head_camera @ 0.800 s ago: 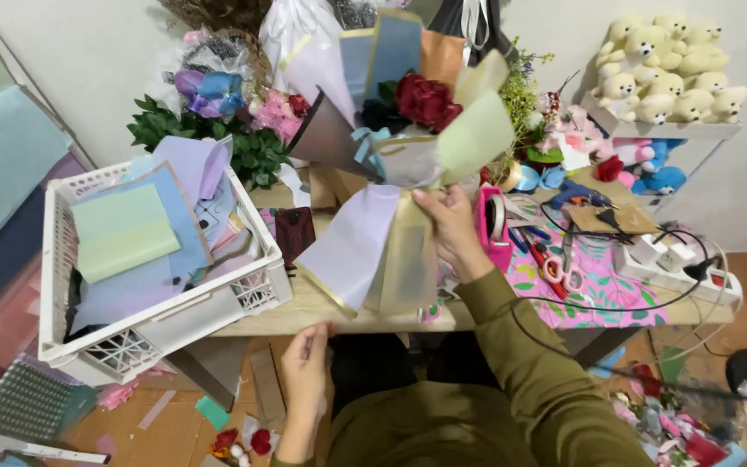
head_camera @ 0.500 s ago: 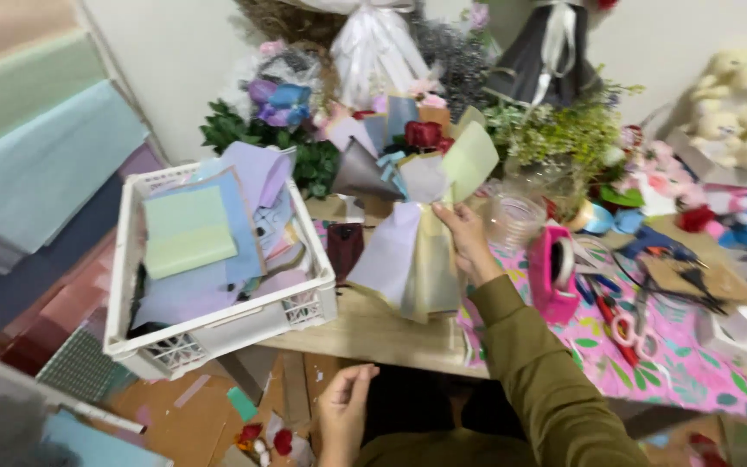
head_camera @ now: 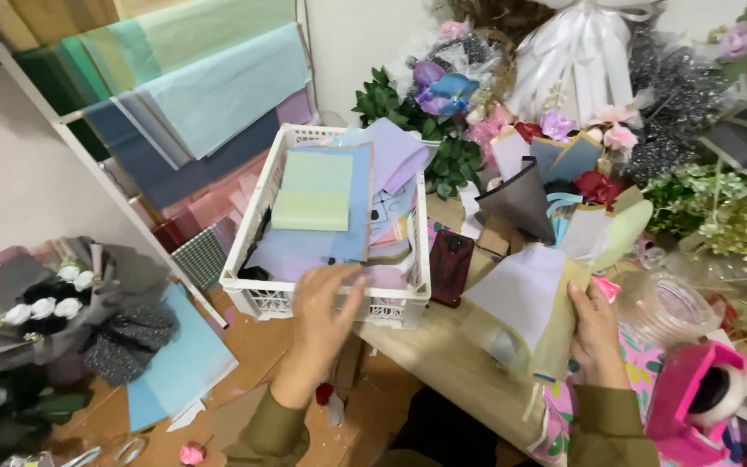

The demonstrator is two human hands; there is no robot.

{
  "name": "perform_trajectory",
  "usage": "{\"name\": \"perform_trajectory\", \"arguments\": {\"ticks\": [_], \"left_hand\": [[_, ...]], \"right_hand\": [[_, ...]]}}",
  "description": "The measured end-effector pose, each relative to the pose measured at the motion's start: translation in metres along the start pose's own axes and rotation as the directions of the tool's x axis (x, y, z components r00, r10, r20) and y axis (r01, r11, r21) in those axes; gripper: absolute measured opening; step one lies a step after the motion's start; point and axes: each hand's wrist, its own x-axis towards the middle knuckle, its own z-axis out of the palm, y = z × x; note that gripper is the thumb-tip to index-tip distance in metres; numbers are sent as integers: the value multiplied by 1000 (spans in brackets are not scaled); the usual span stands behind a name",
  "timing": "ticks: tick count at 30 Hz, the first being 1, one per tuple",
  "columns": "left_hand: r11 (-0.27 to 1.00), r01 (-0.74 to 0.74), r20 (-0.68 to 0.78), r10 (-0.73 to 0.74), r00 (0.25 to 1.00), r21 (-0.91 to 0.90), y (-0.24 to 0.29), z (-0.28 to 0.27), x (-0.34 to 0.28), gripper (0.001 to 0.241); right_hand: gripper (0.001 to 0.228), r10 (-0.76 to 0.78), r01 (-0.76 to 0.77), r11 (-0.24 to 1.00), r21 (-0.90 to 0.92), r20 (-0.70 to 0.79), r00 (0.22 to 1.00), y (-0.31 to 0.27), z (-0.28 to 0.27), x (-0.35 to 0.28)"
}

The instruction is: The person folds and wraps a bouquet of red artificial roses using multiple sheets of pastel-colored paper. They use a tape dispenser to secure the paper layers around the bouquet, adjusting the folds and positioning of the wrapping material throughout the process.

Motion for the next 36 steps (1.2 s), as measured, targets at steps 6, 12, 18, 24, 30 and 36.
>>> {"name": "perform_trajectory", "arguments": {"ticks": [6, 12, 18, 24, 30, 36], "left_hand": [[783, 95, 197, -269, 943, 615, -101, -13, 42, 22], [669, -110, 352, -239, 905, 736, -127, 18, 75, 59], [695, -196, 468, -225, 855, 692, -216, 46, 90, 27], [735, 537, 232, -485, 843, -415, -79, -40, 153, 16], [802, 469, 497, -256, 829, -369, 62, -63, 147, 19], [845, 271, 795, 257, 550, -461, 175, -30, 95, 25]], "right_hand": [[61, -154, 154, 988, -9, 1, 988, -16, 35, -20], [48, -80, 80, 997, 23, 22, 997, 7, 16, -5], [48, -206, 198, 976, -90, -85, 975, -28, 32, -32], [36, -648, 582, 742, -333, -136, 749, -35, 23, -36], [45, -839, 842, 496, -213, 133, 528, -64, 65, -58], [130, -594, 664, 738, 121, 583, 554, -114, 109, -135]]}}
